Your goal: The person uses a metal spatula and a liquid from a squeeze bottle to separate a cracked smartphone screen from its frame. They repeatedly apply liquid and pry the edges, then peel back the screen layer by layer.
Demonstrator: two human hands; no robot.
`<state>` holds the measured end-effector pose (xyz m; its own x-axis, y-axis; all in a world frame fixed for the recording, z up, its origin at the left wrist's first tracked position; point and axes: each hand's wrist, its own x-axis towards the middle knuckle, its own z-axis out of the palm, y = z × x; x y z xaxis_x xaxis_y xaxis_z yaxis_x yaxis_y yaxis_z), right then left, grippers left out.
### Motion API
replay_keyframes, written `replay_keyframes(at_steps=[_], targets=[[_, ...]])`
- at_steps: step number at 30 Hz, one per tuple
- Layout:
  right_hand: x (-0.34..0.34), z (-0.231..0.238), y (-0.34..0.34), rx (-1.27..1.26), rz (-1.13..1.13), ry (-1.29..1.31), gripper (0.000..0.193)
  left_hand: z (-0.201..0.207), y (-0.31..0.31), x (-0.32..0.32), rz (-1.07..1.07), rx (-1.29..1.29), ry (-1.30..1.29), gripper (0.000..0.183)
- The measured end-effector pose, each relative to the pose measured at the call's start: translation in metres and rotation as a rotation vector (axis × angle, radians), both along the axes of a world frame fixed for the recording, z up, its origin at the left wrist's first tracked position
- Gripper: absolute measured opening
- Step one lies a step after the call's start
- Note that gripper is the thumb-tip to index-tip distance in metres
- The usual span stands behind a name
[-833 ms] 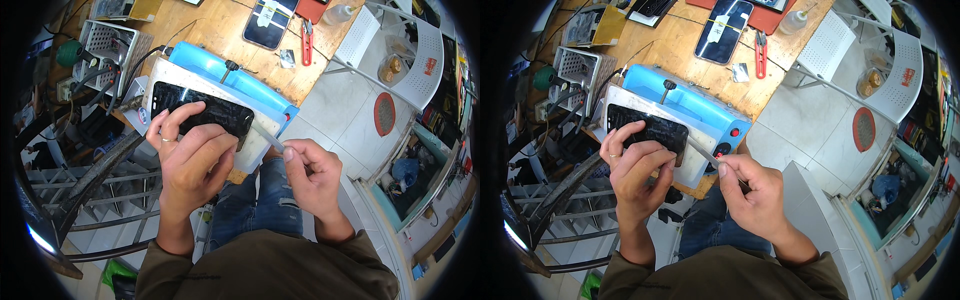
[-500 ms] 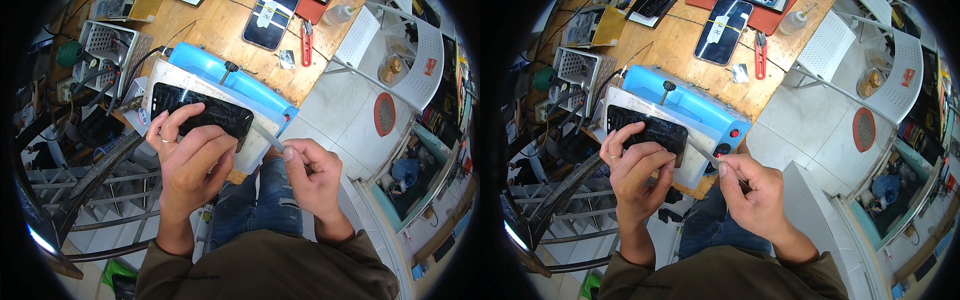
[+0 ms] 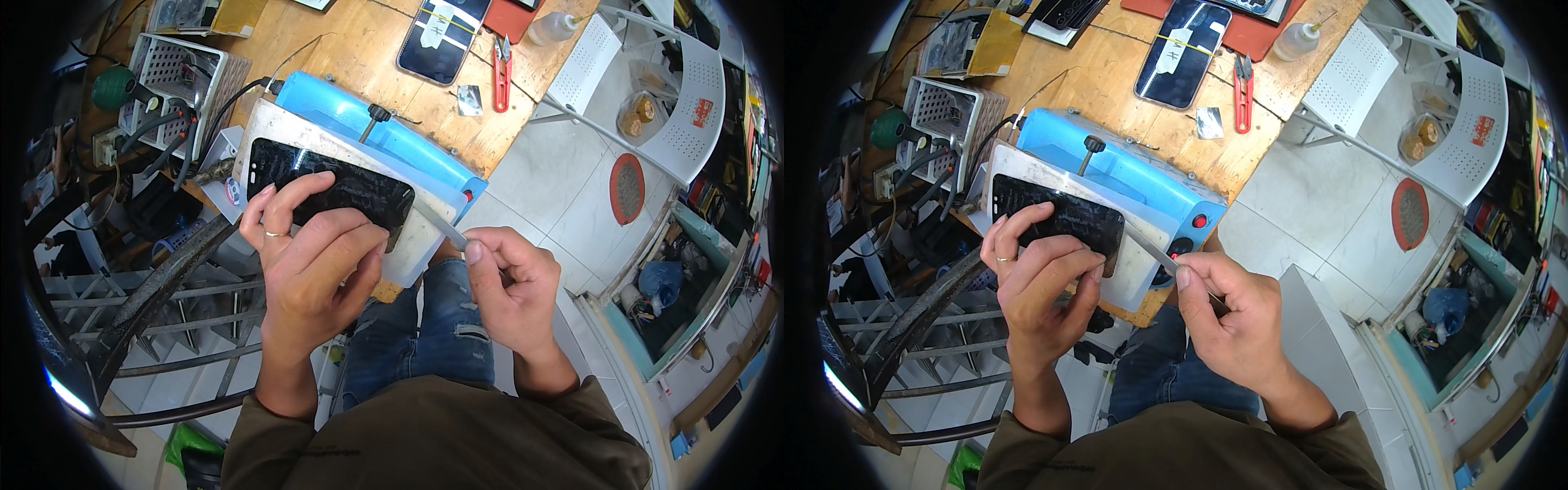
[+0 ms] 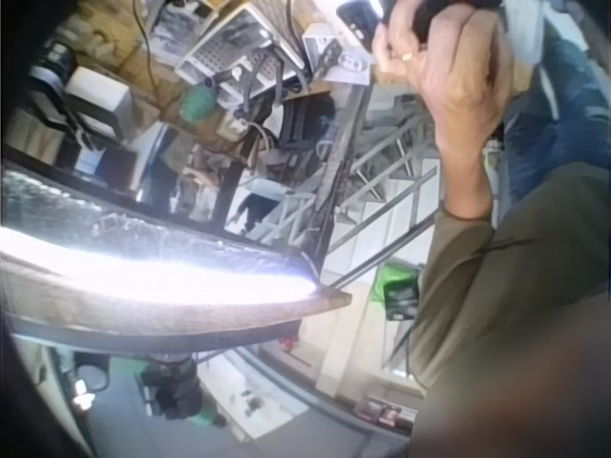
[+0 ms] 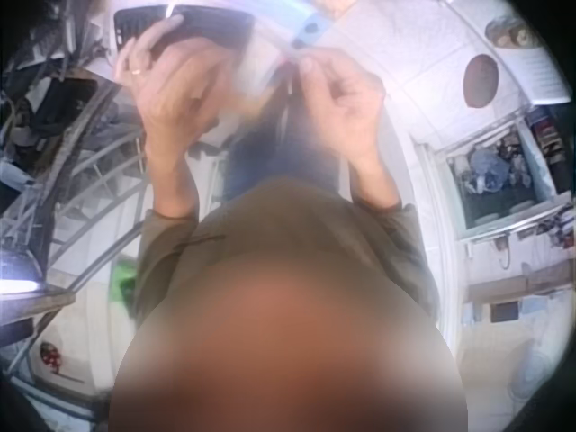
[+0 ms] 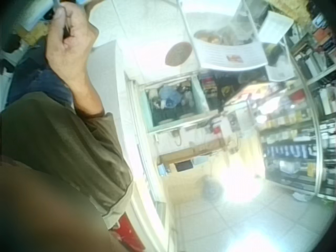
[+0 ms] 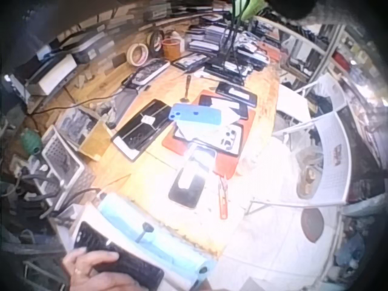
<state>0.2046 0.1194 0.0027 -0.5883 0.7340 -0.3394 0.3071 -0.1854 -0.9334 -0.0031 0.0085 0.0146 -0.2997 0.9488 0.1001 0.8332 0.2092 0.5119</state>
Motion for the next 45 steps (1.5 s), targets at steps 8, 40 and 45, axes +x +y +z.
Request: replay_keyframes(at_steps=[8,40,45], targets=[[0.0,0.001,0.004,0.012,0.009,0.009,0.009,0.001,0.001,0.001,0.011,-0.014,0.001,0.023],[-0.013,-0.049,0.073,0.639,-0.097,-0.172,0.024,-0.009,-0.003,0.017,0.11,0.036,0.039,0.023],[0.005,-0.003,0.042,0.954,0.35,0.006,0.036,-0.015,-0.002,0.026,0.203,0.079,-0.006,0.017]])
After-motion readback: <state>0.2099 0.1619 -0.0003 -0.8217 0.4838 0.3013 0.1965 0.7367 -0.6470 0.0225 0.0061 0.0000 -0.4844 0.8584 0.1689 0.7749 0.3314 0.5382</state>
